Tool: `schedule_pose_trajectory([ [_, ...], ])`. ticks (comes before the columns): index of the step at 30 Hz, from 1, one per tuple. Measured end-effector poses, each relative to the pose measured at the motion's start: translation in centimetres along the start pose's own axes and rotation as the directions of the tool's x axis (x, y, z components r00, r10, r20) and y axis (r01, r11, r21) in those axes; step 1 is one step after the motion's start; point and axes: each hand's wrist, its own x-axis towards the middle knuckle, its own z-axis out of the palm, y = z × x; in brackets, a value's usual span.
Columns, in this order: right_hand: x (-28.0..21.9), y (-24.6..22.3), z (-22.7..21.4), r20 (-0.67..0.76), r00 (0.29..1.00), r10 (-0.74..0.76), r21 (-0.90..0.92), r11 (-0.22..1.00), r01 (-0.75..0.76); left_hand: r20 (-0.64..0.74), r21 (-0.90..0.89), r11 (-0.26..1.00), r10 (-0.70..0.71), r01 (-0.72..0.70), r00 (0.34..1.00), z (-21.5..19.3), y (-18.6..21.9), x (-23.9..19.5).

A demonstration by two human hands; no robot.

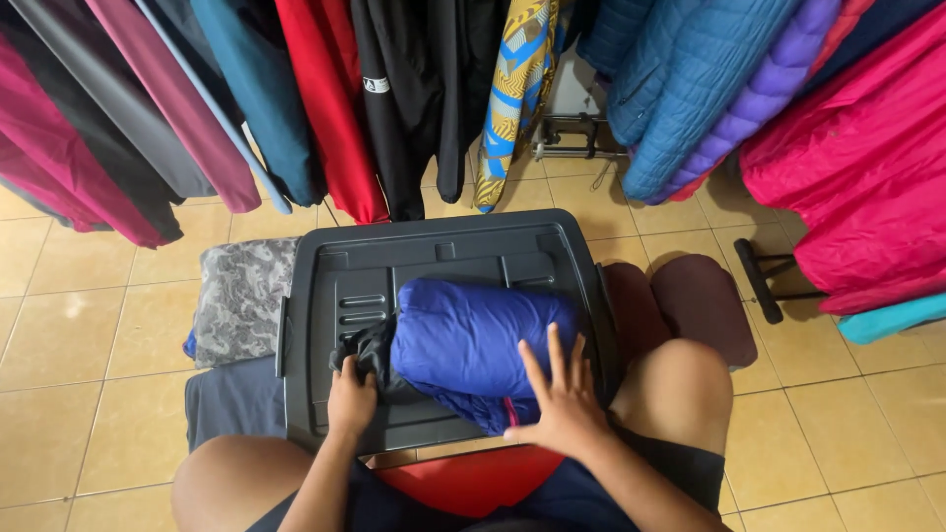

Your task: The person removes a blue sleeping bag from a black compression sack and places it on a suitcase. They then fold the empty black sack and place it on the suitcase. The person is sitting on the floor in a room with hanging clothes.

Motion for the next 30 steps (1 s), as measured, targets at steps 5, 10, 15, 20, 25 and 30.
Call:
schedule_pose_trajectory([
  [5, -1.1, -2.4, 1.9, 0.058, 0.997, -0.041, -0.202, 0.978, 0.052, 0.032, 0.094, 0.994, 0.044, -0.047, 0.999, 0.5, 0.5, -0.3],
  [10, 1.8, -1.6, 6.4, -0.07, 0.997, -0.043, -0.392, 0.92, 0.012, 0.062, 0.111, 0.989, 0.091, -0.097, 0.994, 0.3, 1.6, -0.9],
  [15, 5.6, 0.0, 5.5, -0.294, 0.95, -0.107, -0.279, 0.96, 0.021, 0.075, 0.068, 0.99, 0.122, -0.127, 0.99, 0.6, 1.2, -0.7],
  [20, 7.9, 3.0, 5.9, -0.293, 0.956, -0.005, -0.084, 0.996, -0.021, 0.023, 0.038, 0.989, 0.141, -0.142, 0.99, 0.1, 1.0, -0.9],
  [25, 9.7, 5.0, 4.8, -0.27, 0.957, 0.101, -0.017, 0.994, -0.11, -0.077, -0.071, 0.988, 0.13, -0.136, 0.988, -1.1, 0.1, -0.5],
  [30, 13.8, 9.5, 5.2, -0.295, 0.911, 0.289, -0.022, 0.951, -0.309, -0.075, -0.084, 0.991, 0.097, -0.103, 0.993, -2.0, 0.3, -1.3],
])
